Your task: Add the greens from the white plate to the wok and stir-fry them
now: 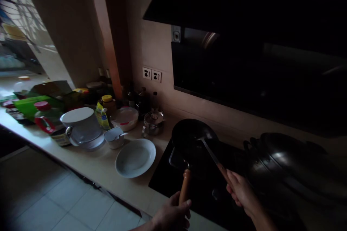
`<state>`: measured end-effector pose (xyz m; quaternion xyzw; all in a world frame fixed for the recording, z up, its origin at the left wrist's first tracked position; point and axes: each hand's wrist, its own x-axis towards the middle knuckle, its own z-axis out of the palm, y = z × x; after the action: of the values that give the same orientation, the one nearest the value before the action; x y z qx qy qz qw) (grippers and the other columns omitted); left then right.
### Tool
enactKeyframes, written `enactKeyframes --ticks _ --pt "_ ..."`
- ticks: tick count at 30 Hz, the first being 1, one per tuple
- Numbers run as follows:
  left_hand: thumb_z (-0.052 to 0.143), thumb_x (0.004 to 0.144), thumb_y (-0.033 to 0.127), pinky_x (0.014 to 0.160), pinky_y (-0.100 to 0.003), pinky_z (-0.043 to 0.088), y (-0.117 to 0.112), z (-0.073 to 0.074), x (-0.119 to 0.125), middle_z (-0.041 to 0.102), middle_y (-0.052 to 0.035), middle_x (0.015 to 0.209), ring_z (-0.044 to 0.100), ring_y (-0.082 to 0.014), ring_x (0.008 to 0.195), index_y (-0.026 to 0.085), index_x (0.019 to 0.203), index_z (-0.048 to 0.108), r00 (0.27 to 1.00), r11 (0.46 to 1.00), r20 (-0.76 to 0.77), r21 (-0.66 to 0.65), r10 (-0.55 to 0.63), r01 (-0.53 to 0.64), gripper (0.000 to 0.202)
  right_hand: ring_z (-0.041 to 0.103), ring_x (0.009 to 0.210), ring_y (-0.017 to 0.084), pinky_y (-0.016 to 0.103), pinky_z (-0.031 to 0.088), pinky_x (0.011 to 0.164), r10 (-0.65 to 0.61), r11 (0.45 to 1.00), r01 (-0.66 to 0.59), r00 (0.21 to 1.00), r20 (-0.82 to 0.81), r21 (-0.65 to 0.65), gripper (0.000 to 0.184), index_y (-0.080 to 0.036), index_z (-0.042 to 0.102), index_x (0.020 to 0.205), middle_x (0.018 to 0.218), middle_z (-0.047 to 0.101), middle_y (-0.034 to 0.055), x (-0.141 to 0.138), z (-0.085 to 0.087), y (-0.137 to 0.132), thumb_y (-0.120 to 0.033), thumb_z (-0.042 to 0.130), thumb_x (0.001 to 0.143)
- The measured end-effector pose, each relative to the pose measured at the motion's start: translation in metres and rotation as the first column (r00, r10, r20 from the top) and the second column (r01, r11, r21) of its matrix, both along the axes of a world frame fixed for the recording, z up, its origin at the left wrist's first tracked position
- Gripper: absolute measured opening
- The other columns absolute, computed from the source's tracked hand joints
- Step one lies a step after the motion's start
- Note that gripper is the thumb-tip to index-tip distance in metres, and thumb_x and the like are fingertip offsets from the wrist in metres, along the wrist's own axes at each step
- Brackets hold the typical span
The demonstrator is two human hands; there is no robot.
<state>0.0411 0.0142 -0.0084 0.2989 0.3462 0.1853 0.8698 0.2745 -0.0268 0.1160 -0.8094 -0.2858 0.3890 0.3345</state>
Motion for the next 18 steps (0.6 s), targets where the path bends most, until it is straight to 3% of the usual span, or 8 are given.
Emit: enactKeyframes --ticks 3,8,12,18 --pt "0.079 0.033 0.072 0.044 -0.027 0.034 -0.001 0.004 0.002 0.055 0.0039 0.052 0.046 -0.0125 0.040 0.009 0.125 0.025 1.000 1.000 -0.013 -0.008 0.005 -0.005 0.124 0.028 0.034 0.006 0.018 0.012 0.039 -0.016 1.000 0.016 1.000 0.003 -0.012 0.069 -0.019 0.047 0.127 0.050 0.045 -0.0053 0.001 -0.006 -0.009 -0.064 0.040 0.075" --pt "0.075 0.042 0.072 0.045 -0.027 0.034 -0.001 0.004 0.004 0.054 0.0053 0.053 0.045 -0.0115 0.040 0.013 0.122 0.029 0.999 1.000 -0.037 0.012 -0.007 0.007 0.110 0.034 0.035 0.010 0.020 0.017 0.036 -0.025 0.996 0.030 0.997 0.074 -0.079 0.070 -0.022 0.055 0.121 0.048 0.045 -0.0035 -0.002 0.007 -0.026 -0.067 0.040 0.069" --pt "0.076 0.043 0.069 0.046 -0.028 0.036 -0.001 0.008 0.001 0.055 0.0035 0.054 0.048 -0.0131 0.042 0.010 0.125 0.027 0.999 1.000 -0.048 0.018 -0.008 0.009 0.112 0.038 0.037 0.010 0.020 0.020 0.036 -0.004 0.989 0.016 0.997 0.081 -0.146 0.068 -0.022 0.058 0.119 0.049 0.047 -0.0026 -0.006 0.013 -0.035 -0.067 0.044 0.069" --pt "0.077 0.044 0.065 0.046 -0.029 0.040 -0.003 0.011 0.001 0.055 0.0064 0.053 0.048 -0.0124 0.042 0.016 0.125 0.025 0.999 0.999 -0.048 -0.033 -0.013 0.012 0.108 0.030 0.035 0.008 0.019 0.013 0.038 -0.021 1.000 0.021 1.000 0.010 -0.017 0.068 -0.020 0.054 0.119 0.048 0.043 -0.0046 -0.022 -0.011 -0.005 -0.065 0.042 0.069"
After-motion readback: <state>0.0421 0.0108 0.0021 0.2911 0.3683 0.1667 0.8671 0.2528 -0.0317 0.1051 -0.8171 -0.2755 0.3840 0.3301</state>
